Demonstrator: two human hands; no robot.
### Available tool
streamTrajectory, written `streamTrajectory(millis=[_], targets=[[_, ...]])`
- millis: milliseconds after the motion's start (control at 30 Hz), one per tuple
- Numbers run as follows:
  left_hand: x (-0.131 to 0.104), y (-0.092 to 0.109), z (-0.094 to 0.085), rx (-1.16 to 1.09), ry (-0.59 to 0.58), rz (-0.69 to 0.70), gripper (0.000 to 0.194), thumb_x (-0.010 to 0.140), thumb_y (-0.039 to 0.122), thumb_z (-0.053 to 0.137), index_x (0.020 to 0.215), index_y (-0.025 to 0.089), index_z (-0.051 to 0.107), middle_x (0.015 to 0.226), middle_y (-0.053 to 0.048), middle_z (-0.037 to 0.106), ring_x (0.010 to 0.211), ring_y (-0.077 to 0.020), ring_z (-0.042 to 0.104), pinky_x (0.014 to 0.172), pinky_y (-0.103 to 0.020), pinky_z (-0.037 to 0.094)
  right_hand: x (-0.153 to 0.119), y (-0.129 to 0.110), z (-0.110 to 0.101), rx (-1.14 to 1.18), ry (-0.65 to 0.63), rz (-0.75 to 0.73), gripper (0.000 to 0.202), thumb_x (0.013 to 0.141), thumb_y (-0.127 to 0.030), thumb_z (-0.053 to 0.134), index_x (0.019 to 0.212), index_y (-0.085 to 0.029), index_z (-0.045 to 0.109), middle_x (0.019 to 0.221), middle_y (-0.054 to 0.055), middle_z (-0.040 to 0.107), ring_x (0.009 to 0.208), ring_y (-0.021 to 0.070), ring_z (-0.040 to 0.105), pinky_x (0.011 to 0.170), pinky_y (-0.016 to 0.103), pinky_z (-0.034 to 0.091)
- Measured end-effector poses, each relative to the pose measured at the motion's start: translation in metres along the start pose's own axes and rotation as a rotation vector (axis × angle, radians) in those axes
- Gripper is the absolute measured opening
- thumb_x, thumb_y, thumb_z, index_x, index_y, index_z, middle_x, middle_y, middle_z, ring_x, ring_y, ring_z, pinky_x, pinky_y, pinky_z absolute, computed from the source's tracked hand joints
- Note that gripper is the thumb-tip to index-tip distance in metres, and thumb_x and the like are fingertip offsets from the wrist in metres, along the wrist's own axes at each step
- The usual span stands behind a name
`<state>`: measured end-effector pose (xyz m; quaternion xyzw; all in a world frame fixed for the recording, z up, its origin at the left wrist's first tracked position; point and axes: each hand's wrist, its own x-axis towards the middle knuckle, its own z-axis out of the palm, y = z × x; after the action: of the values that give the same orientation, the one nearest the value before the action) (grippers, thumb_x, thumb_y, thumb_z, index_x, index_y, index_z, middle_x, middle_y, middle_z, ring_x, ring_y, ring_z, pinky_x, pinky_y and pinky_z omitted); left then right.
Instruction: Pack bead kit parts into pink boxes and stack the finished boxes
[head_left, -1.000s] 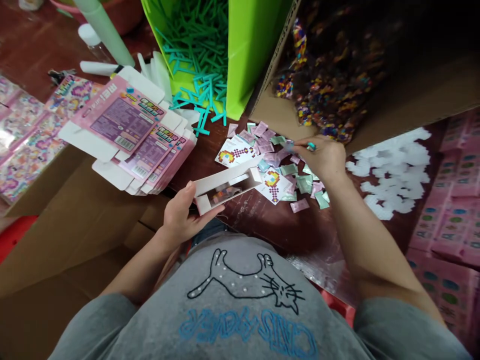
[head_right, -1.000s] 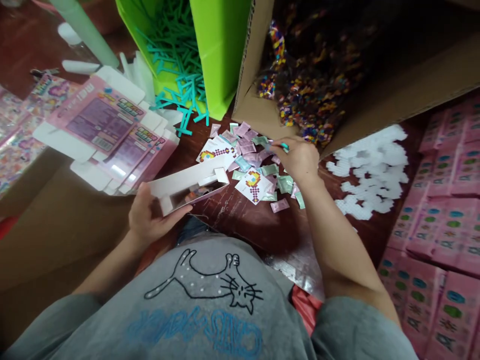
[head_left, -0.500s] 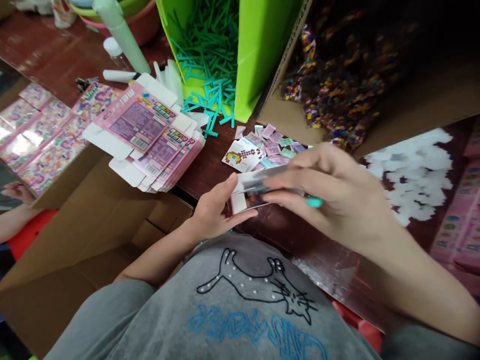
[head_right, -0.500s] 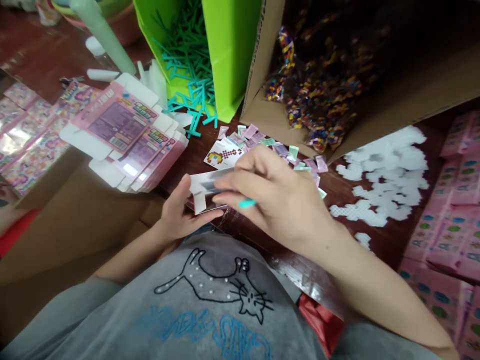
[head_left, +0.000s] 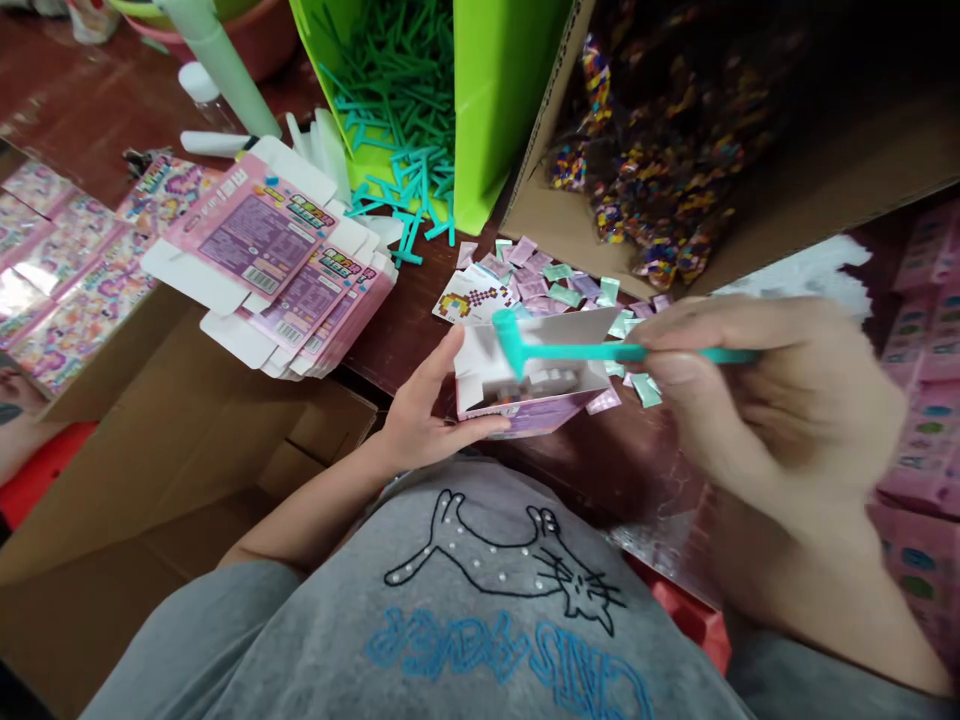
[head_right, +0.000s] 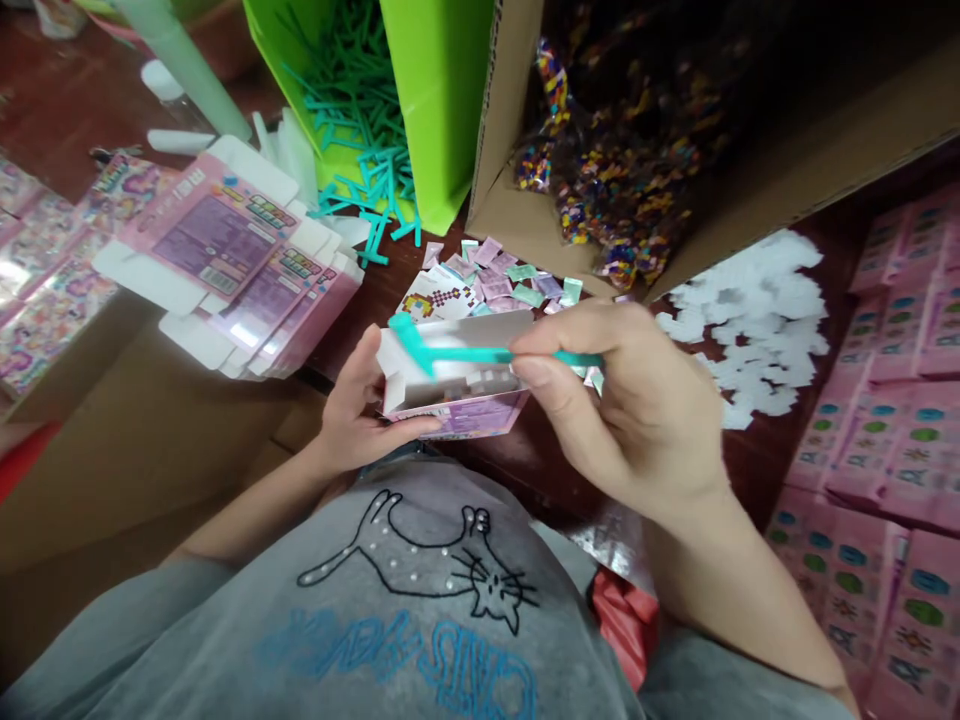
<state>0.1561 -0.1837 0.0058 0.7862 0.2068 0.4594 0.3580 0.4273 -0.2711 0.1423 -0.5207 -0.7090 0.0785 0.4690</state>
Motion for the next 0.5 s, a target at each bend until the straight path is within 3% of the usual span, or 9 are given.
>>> streamTrajectory(millis=[67, 133, 200, 300, 500], targets=[[0.003, 0.003, 0.001, -0.086, -0.015, -0.018, 0.119, 0.093, 0.056, 0.093, 0.184, 0.043, 0.017, 0.174, -0.014, 0.058, 0.143, -0.0370, 0.074, 0.113, -0.056, 0.069, 0.003, 0.005, 0.001, -0.030, -0.033, -0.070, 0.012, 0.108, -0.029, 0.073, 0.118, -0.034, 0.074, 0.094, -0.001, 0.076, 0.085, 0.0221, 0.073, 0.081, 0.044, 0.060], [0.007, 0.008, 0.002, -0.154, -0.031, -0.031, 0.117, 0.093, 0.055, 0.093, 0.183, 0.044, 0.019, 0.170, -0.013, 0.062, 0.134, -0.0339, 0.079, 0.106, -0.052, 0.073, 0.004, 0.009, -0.004, -0.096, -0.053, -0.137, 0.003, 0.109, -0.031, 0.073, 0.108, -0.032, 0.075, 0.088, -0.001, 0.075, 0.086, 0.0227, 0.070, 0.096, 0.051, 0.059], [0.012, 0.014, 0.002, -0.193, -0.044, -0.041, 0.115, 0.094, 0.053, 0.093, 0.183, 0.043, 0.022, 0.165, -0.013, 0.066, 0.130, -0.0315, 0.081, 0.105, -0.049, 0.073, 0.004, 0.012, -0.011, -0.153, -0.034, -0.168, 0.007, 0.110, -0.031, 0.073, 0.103, -0.032, 0.075, 0.084, -0.002, 0.075, 0.087, 0.0229, 0.068, 0.114, 0.058, 0.053], [0.017, 0.020, 0.004, -0.215, -0.063, -0.048, 0.113, 0.095, 0.052, 0.093, 0.183, 0.042, 0.023, 0.159, -0.012, 0.071, 0.130, -0.0304, 0.080, 0.107, -0.047, 0.072, 0.002, 0.018, -0.016, -0.179, -0.048, -0.198, 0.006, 0.109, -0.030, 0.075, 0.104, -0.032, 0.075, 0.085, -0.003, 0.077, 0.088, 0.0216, 0.068, 0.130, 0.059, 0.040], [0.019, 0.020, 0.010, -0.197, -0.090, -0.022, 0.114, 0.093, 0.058, 0.093, 0.182, 0.042, 0.024, 0.167, -0.013, 0.064, 0.132, -0.0316, 0.080, 0.106, -0.046, 0.072, -0.004, 0.026, -0.012, -0.161, -0.276, -0.189, 0.014, 0.114, -0.039, 0.065, 0.111, -0.038, 0.079, 0.095, -0.005, 0.081, 0.109, 0.0229, 0.073, 0.145, 0.062, 0.020]])
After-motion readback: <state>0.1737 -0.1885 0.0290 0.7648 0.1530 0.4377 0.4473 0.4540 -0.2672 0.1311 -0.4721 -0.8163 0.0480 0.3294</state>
